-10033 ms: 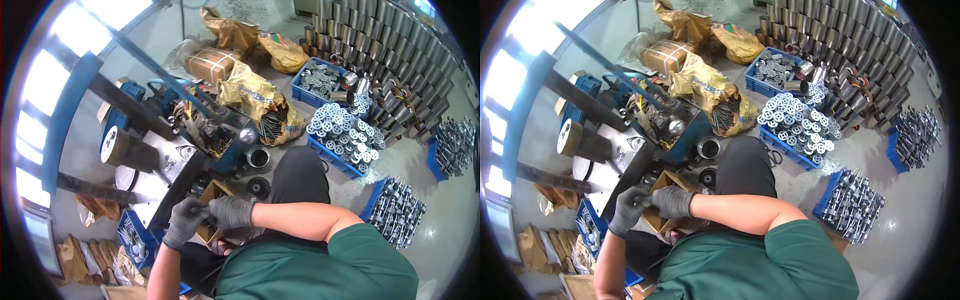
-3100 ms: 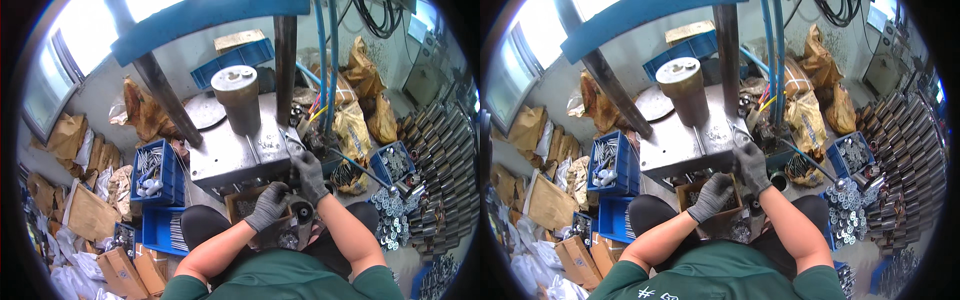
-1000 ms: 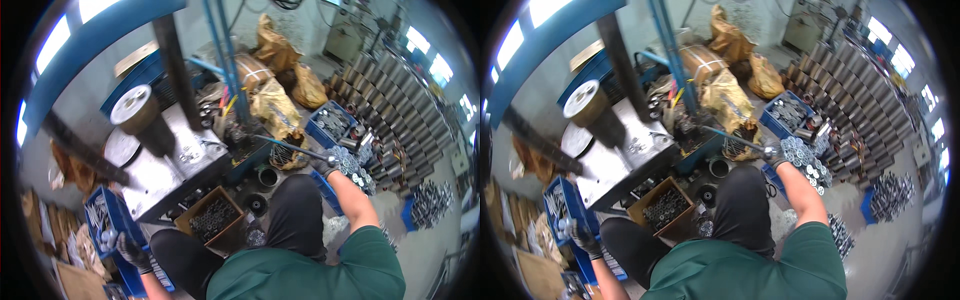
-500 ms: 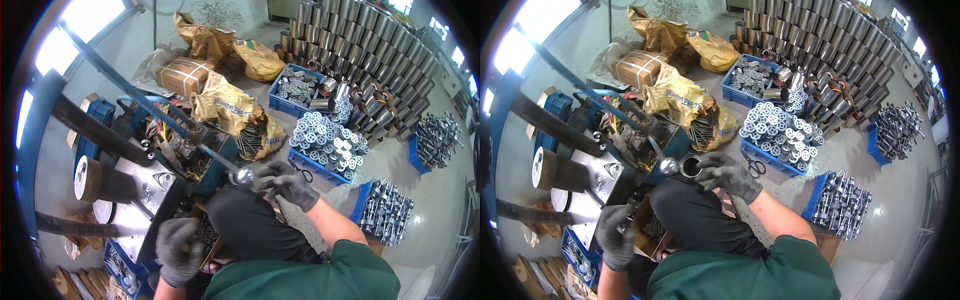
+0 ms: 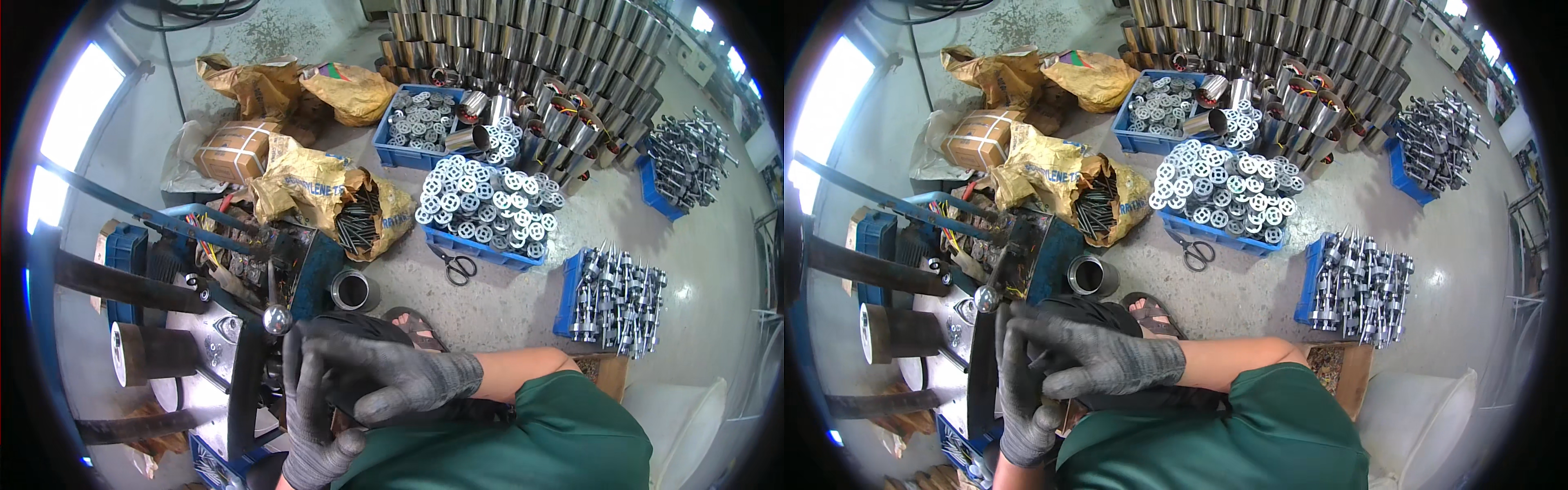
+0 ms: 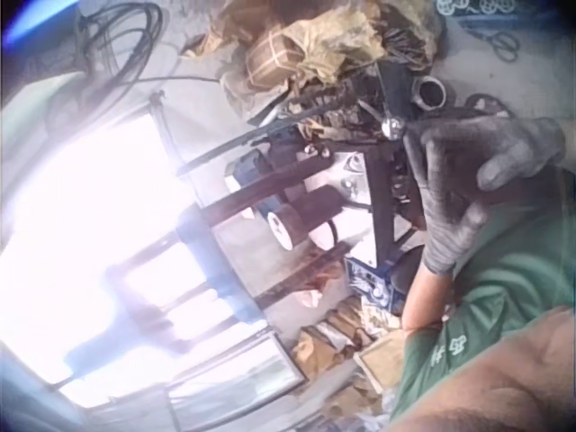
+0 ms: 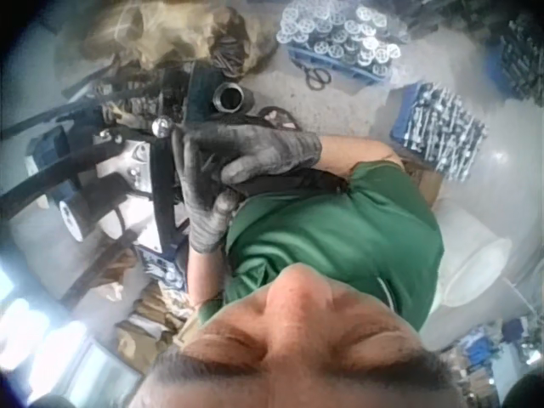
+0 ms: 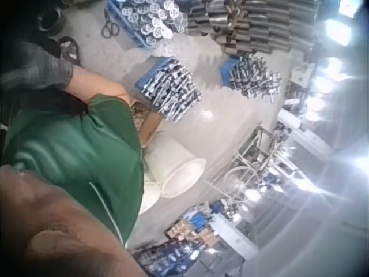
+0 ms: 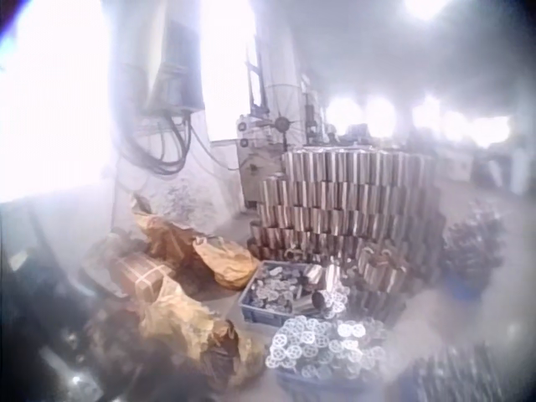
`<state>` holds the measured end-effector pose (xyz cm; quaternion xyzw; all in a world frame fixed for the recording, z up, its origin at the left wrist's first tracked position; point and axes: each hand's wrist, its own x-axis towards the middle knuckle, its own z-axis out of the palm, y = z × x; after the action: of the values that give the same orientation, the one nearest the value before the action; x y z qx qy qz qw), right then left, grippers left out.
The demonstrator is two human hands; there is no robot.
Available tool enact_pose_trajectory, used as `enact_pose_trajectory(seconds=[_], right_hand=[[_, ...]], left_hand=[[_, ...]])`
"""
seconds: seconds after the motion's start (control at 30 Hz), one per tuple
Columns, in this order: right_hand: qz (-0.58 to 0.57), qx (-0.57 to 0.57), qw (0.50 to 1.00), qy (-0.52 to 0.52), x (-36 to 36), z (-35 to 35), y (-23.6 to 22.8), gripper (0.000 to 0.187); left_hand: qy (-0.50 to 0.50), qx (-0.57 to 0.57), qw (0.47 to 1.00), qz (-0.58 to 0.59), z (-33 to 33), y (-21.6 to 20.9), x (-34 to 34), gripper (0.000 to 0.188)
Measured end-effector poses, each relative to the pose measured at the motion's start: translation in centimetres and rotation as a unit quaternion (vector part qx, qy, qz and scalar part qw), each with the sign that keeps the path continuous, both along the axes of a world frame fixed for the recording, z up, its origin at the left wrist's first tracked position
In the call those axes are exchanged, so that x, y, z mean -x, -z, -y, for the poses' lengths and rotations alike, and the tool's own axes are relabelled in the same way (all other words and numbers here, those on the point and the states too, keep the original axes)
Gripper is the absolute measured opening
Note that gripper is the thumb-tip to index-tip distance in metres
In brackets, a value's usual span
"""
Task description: Assembling small metal washers and components onto metal rods at a factory workstation using a crimping machine and pliers.
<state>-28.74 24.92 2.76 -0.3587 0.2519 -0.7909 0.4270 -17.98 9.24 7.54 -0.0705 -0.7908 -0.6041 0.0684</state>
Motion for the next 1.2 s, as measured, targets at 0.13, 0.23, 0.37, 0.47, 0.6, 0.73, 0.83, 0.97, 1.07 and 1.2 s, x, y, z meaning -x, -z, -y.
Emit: enact_pose_trajectory(seconds=[0.13, 0.23, 0.37, 0.47, 0.6, 0.73, 0.83, 0.97, 1.07, 1.2], right_hand=[[-0.040, 0.053, 0.990, -0.128, -1.0, 1.2, -1.0, 0.082], [-0.157, 0.129, 0.979, -0.003, -1.5, 2.9, -2.0, 0.050], [-0.211, 0.150, 0.965, 0.037, -1.9, 3.5, -2.6, 0.045], [-0.214, 0.115, 0.969, 0.051, -2.1, 3.5, -2.8, 0.054], [-0.224, 0.070, 0.970, 0.065, -2.4, 3.7, -3.0, 0.067], [-0.259, 0.024, 0.963, 0.075, -2.6, 3.7, -2.7, 0.081], [-0.291, 0.015, 0.954, 0.072, -3.3, 4.1, -3.3, 0.092], [-0.180, -0.033, 0.964, 0.192, 2.3, -0.7, -0.8, 0.093], [-0.388, -0.216, 0.859, 0.254, 7.7, -2.2, 8.2, 0.068], [-0.247, -0.470, 0.825, 0.196, 10.4, -4.4, 24.4, 0.018]], left_hand=[[0.049, 0.127, 0.987, -0.084, 1.2, -0.1, -0.5, 0.098], [0.101, 0.173, 0.969, -0.147, 0.9, -0.9, -0.8, 0.095], [0.045, 0.176, 0.928, -0.327, -2.1, -1.2, 0.6, 0.065], [-0.023, 0.158, 0.863, -0.478, -2.7, 0.0, 0.7, 0.046], [0.099, 0.319, 0.836, -0.436, 1.5, 0.7, -2.0, 0.082], [-0.075, 0.117, 0.978, -0.159, 0.7, -1.5, -2.8, 0.098], [-0.214, -0.037, 0.975, 0.054, 0.7, -3.8, -4.1, 0.117], [-0.173, 0.180, 0.960, -0.127, 3.9, -2.5, -4.7, 0.076], [-0.257, 0.356, 0.890, -0.120, 13.9, -0.3, -9.1, 0.032], [-0.343, 0.468, 0.806, -0.121, 24.3, 6.9, -12.6, 0.020]])
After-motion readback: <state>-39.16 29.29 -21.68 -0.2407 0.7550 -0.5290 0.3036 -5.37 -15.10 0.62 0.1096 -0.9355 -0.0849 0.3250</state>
